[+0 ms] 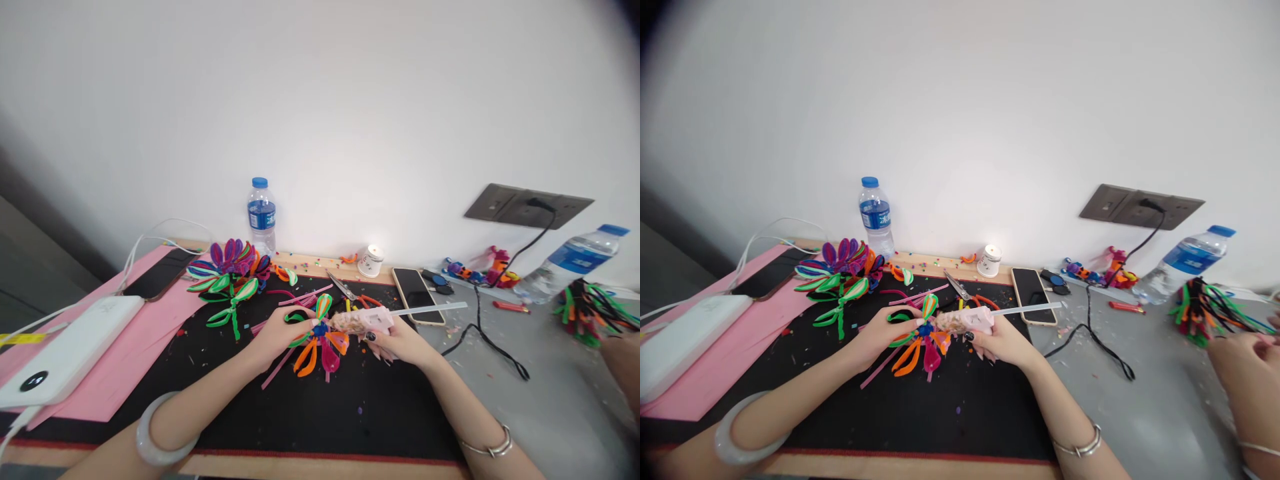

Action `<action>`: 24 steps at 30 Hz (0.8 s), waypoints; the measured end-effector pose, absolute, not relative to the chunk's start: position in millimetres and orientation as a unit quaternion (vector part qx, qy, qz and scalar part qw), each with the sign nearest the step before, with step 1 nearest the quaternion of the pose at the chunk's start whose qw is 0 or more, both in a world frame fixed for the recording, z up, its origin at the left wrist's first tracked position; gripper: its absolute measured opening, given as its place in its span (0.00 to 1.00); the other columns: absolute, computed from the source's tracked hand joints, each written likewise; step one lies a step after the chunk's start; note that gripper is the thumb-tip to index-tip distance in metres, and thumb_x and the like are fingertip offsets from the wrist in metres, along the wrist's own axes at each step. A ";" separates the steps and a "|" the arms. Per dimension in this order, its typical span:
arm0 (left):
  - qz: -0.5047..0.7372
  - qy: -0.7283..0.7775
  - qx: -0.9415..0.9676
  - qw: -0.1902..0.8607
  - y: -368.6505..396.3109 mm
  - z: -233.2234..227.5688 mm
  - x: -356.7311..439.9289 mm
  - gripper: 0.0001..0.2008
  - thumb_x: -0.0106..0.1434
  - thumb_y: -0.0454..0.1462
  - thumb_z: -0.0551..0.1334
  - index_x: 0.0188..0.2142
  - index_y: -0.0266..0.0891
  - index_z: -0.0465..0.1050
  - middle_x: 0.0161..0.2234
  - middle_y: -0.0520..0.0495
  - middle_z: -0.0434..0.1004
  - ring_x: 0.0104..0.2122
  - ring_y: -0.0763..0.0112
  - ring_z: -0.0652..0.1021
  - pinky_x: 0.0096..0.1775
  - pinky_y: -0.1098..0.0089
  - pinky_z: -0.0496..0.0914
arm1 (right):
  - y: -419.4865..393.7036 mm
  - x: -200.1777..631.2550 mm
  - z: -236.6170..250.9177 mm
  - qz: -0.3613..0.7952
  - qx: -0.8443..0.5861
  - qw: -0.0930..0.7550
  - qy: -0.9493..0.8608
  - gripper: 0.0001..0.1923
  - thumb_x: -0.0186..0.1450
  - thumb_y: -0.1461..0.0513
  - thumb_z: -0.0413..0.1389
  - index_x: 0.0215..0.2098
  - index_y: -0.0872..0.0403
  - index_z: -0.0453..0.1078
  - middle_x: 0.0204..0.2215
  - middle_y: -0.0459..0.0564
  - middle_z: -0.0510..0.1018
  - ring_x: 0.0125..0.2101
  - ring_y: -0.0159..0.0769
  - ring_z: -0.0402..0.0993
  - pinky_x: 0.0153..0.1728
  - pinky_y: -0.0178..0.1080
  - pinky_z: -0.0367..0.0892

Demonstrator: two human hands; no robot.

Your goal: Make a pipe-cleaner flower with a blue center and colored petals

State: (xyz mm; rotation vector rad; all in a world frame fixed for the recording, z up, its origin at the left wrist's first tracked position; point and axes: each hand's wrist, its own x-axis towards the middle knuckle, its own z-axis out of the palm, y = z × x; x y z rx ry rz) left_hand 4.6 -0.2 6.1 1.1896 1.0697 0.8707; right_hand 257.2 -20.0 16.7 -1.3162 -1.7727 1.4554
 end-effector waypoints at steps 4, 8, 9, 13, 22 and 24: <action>0.374 0.461 0.522 0.612 0.3 4.7 4.7 0.14 0.48 0.43 0.65 0.31 0.35 0.73 0.30 0.48 0.73 0.29 0.69 0.73 0.31 0.71 0.68 | -19.8 258.4 15.3 0.530 -0.490 0.224 -0.655 0.16 0.60 0.52 0.51 0.32 0.59 0.64 0.14 0.41 0.67 0.10 0.21 0.57 0.11 0.25 0.53; 0.364 0.460 0.530 0.612 0.7 4.3 4.4 0.14 0.49 0.43 0.64 0.32 0.35 0.73 0.31 0.47 0.73 0.29 0.69 0.73 0.32 0.70 0.69 | -19.5 260.2 14.0 0.530 -0.491 0.216 -0.657 0.16 0.60 0.52 0.50 0.31 0.58 0.64 0.14 0.41 0.67 0.10 0.21 0.58 0.10 0.25 0.53; 0.364 0.460 0.533 0.610 0.5 4.5 4.3 0.14 0.49 0.43 0.64 0.32 0.35 0.73 0.31 0.47 0.73 0.30 0.68 0.73 0.32 0.70 0.69 | -19.5 260.5 13.7 0.530 -0.489 0.216 -0.658 0.16 0.60 0.52 0.50 0.32 0.58 0.63 0.14 0.41 0.67 0.10 0.21 0.58 0.10 0.24 0.53; 0.360 0.458 0.540 0.607 -1.1 6.9 4.4 0.14 0.49 0.43 0.64 0.32 0.35 0.74 0.32 0.46 0.74 0.30 0.67 0.74 0.32 0.70 0.69 | -20.0 260.4 14.0 0.535 -0.481 0.221 -0.659 0.16 0.61 0.52 0.49 0.34 0.58 0.63 0.14 0.41 0.67 0.10 0.21 0.58 0.09 0.24 0.52; 0.358 0.461 0.541 0.605 -2.0 10.6 6.2 0.14 0.48 0.43 0.64 0.31 0.35 0.74 0.32 0.46 0.74 0.29 0.68 0.74 0.31 0.71 0.69 | -21.3 259.3 18.4 0.527 -0.486 0.214 -0.664 0.15 0.60 0.53 0.50 0.28 0.58 0.64 0.13 0.41 0.66 0.10 0.21 0.58 0.09 0.24 0.52; 0.357 0.461 0.542 0.605 -2.2 11.1 6.2 0.14 0.48 0.42 0.64 0.31 0.35 0.74 0.32 0.45 0.74 0.29 0.68 0.74 0.31 0.71 0.69 | -21.3 259.7 18.3 0.528 -0.486 0.210 -0.664 0.14 0.60 0.54 0.51 0.28 0.58 0.64 0.13 0.41 0.66 0.10 0.21 0.58 0.10 0.24 0.52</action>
